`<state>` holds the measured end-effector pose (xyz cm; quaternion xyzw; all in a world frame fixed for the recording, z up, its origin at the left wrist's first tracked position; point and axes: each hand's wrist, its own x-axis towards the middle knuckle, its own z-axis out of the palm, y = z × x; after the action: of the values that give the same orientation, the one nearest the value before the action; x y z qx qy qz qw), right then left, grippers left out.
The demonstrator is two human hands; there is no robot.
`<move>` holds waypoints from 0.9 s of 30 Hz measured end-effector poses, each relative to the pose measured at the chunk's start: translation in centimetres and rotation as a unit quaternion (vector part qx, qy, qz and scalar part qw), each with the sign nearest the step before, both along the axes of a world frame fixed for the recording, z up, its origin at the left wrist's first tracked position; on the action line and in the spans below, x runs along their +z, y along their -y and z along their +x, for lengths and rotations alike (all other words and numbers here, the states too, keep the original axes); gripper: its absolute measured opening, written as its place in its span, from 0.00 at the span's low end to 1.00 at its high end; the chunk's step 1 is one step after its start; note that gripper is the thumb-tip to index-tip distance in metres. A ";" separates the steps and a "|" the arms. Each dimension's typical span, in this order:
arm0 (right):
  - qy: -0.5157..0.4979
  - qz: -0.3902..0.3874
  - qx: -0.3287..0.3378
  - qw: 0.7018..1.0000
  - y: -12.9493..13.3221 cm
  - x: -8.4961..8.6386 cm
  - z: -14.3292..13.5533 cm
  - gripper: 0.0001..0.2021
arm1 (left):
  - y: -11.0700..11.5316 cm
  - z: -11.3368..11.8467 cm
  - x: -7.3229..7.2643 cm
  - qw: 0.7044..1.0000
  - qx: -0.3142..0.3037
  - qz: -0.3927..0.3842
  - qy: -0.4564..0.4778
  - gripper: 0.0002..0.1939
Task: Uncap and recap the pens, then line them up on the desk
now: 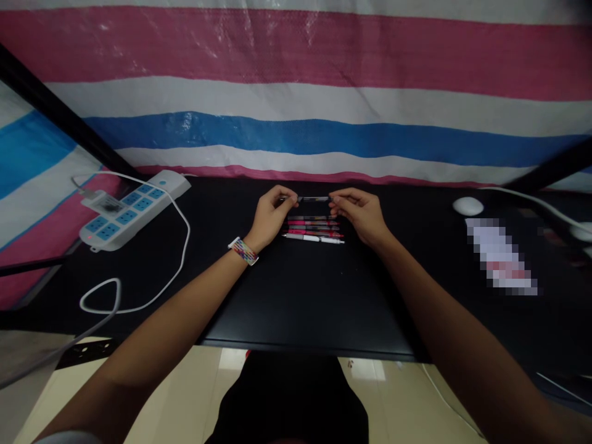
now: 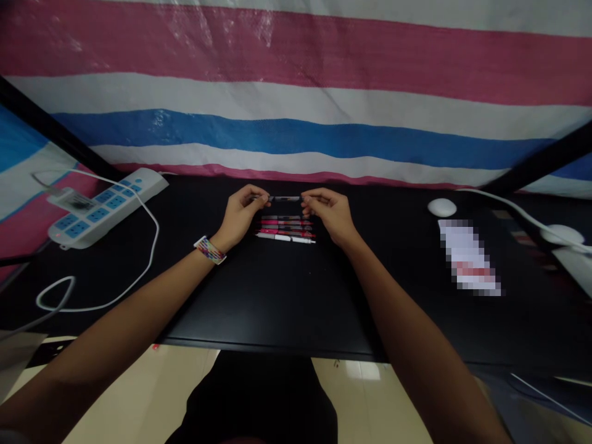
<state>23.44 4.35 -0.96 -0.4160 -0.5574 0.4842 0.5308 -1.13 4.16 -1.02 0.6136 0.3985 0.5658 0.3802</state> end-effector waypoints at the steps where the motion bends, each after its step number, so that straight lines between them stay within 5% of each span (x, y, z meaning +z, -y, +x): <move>1: 0.005 0.000 0.000 1.000 0.0 0.0 -0.1 0.12 | 0.0 0.0 0.0 1.000 -0.005 0.001 0.000 0.03; 9: 0.018 0.027 -0.029 0.999 0.0 0.0 -0.2 0.12 | 0.6 0.0 0.7 0.998 -0.017 0.004 -0.059 0.04; 21: 0.012 0.047 -0.070 0.996 0.7 0.1 -1.4 0.13 | 0.1 -0.4 0.8 0.998 -0.036 -0.040 -0.020 0.06; 27: 0.033 0.049 -0.068 0.996 1.2 0.4 -1.9 0.11 | 0.0 -0.4 0.7 0.997 -0.042 -0.065 0.016 0.19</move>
<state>21.58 3.15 -0.59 -0.4420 -0.5681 0.4051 0.5637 -1.54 4.20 -0.34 0.5950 0.4022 0.5321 0.4485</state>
